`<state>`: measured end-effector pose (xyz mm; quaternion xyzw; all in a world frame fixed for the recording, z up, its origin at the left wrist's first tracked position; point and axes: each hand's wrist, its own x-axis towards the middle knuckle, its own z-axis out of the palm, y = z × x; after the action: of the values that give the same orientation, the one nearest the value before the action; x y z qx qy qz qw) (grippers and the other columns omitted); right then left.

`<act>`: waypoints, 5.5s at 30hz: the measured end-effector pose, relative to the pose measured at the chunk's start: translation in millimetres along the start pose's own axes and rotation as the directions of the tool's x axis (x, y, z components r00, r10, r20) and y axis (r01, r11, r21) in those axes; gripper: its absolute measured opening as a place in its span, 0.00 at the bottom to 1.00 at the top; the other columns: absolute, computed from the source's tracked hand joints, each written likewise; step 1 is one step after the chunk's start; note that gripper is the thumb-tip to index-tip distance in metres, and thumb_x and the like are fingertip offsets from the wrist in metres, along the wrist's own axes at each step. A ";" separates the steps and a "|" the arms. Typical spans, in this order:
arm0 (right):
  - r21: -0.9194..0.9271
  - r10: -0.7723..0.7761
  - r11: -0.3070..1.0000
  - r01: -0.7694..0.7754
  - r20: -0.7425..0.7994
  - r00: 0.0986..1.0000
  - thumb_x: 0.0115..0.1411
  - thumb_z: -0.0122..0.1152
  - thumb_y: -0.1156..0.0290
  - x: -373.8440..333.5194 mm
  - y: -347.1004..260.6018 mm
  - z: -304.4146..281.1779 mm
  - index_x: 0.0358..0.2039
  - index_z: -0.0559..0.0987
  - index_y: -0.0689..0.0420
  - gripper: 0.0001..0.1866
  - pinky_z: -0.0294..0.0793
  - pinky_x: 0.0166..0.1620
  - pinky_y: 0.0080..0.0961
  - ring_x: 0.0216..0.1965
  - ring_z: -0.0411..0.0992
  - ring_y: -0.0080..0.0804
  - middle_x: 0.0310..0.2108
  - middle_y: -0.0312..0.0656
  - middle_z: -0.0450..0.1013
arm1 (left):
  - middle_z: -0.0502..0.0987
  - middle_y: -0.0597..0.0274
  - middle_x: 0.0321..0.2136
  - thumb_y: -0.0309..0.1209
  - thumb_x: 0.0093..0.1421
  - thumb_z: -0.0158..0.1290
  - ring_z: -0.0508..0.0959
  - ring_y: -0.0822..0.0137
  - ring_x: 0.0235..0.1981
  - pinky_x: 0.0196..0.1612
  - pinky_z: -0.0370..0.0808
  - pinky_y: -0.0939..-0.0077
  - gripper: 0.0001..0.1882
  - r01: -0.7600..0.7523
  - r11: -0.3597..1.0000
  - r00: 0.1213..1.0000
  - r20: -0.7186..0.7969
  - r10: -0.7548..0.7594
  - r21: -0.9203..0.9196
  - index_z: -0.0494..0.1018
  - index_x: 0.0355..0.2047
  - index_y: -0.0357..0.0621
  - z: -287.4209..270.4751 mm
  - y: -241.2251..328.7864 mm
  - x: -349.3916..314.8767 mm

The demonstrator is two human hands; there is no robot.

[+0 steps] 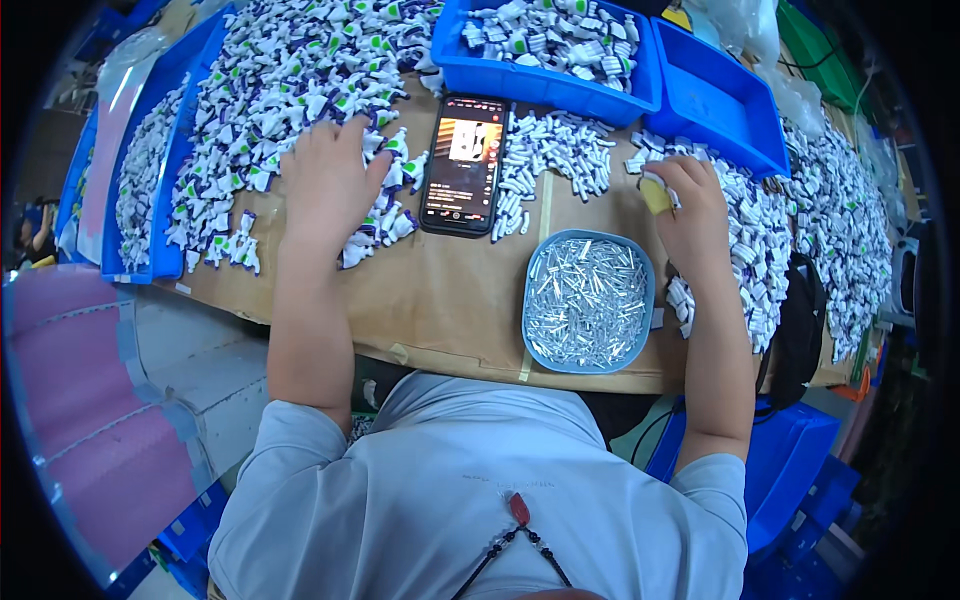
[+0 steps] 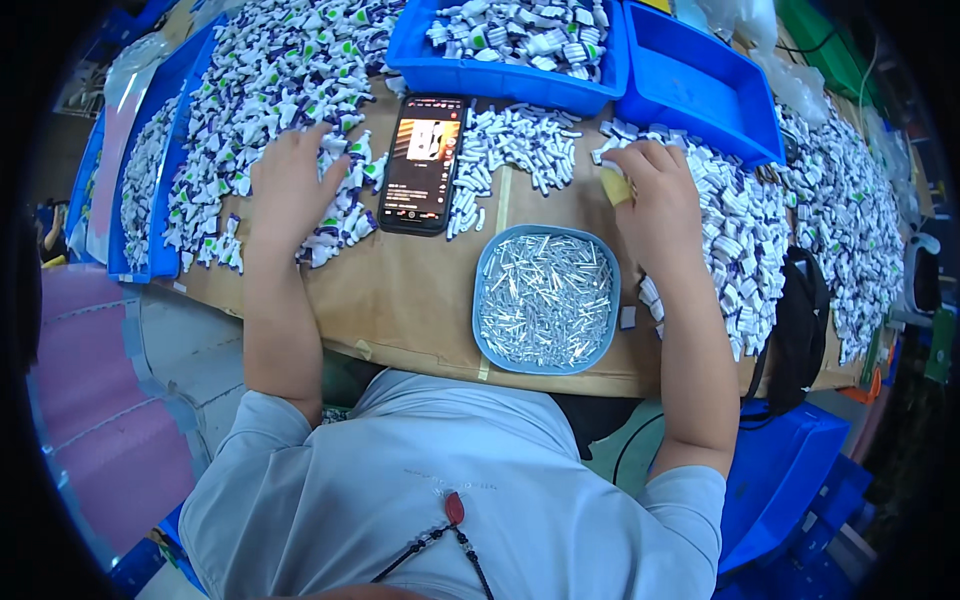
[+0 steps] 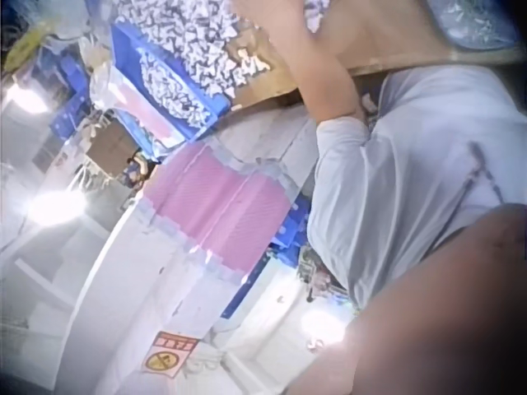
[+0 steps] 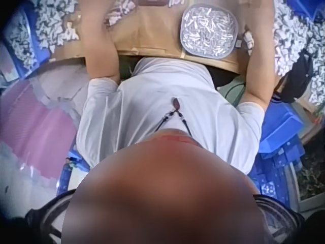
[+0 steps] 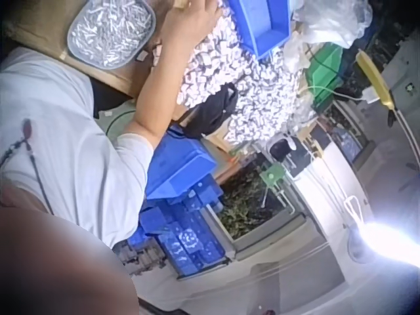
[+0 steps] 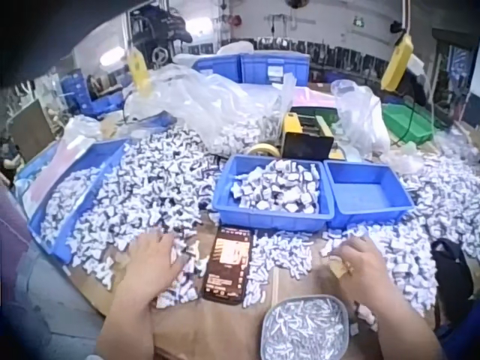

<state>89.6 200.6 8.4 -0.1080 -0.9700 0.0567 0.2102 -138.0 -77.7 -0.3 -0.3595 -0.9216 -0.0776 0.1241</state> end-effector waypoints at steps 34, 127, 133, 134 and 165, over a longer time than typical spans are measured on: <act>0.881 0.042 -0.245 -0.405 0.426 0.904 0.55 0.59 0.78 -42.6 -56.2 -21.5 0.36 0.74 0.65 0.08 0.72 0.27 0.18 0.26 0.73 0.26 0.28 0.44 0.73 | 0.72 0.63 0.28 0.37 0.64 0.48 0.71 0.72 0.28 0.32 0.69 0.80 0.10 0.679 -0.631 0.706 0.569 0.422 -0.376 0.67 0.35 0.43 14.7 166.0 -23.2; 0.980 0.365 -0.056 -0.192 0.199 0.909 0.53 0.61 0.81 -51.5 -61.8 -8.3 0.50 0.65 0.63 0.24 0.70 0.45 0.20 0.40 0.69 0.24 0.39 0.42 0.68 | 0.66 0.66 0.26 0.35 0.66 0.45 0.56 0.84 0.17 0.16 0.53 0.92 0.10 0.683 -0.650 0.727 0.388 0.566 -0.332 0.61 0.44 0.47 8.9 157.1 -52.6; 0.973 0.192 -0.042 -0.227 0.230 0.954 0.55 0.58 0.77 -48.9 -55.7 -7.6 0.34 0.72 0.62 0.07 0.65 0.49 0.24 0.44 0.67 0.27 0.42 0.44 0.66 | 0.64 0.69 0.24 0.33 0.65 0.46 0.55 0.84 0.17 0.16 0.53 0.91 0.08 0.674 -0.615 0.738 0.356 0.573 -0.408 0.61 0.42 0.48 14.1 155.4 -50.1; 0.976 0.157 -0.004 -0.218 0.216 0.964 0.56 0.58 0.75 -47.8 -54.2 -8.7 0.32 0.72 0.62 0.06 0.65 0.49 0.25 0.45 0.67 0.28 0.44 0.46 0.66 | 0.64 0.69 0.24 0.33 0.65 0.46 0.55 0.84 0.17 0.16 0.53 0.91 0.08 0.673 -0.615 0.739 0.357 0.571 -0.410 0.61 0.42 0.48 14.1 155.3 -49.5; 0.912 0.201 0.135 -0.388 0.358 0.912 0.57 0.57 0.78 -51.1 -69.3 -8.1 0.51 0.66 0.66 0.21 0.68 0.44 0.18 0.43 0.70 0.24 0.41 0.40 0.71 | 0.46 0.51 0.65 0.11 0.59 0.39 0.47 0.50 0.66 0.16 0.60 0.92 0.26 0.365 -0.735 0.906 0.035 0.423 -0.571 0.57 0.52 0.56 12.9 146.0 -30.9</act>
<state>125.5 121.9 6.3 -0.1356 -0.6858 0.7008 0.1420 -18.6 12.0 -13.6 -0.2831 -0.2095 -0.7980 -0.4891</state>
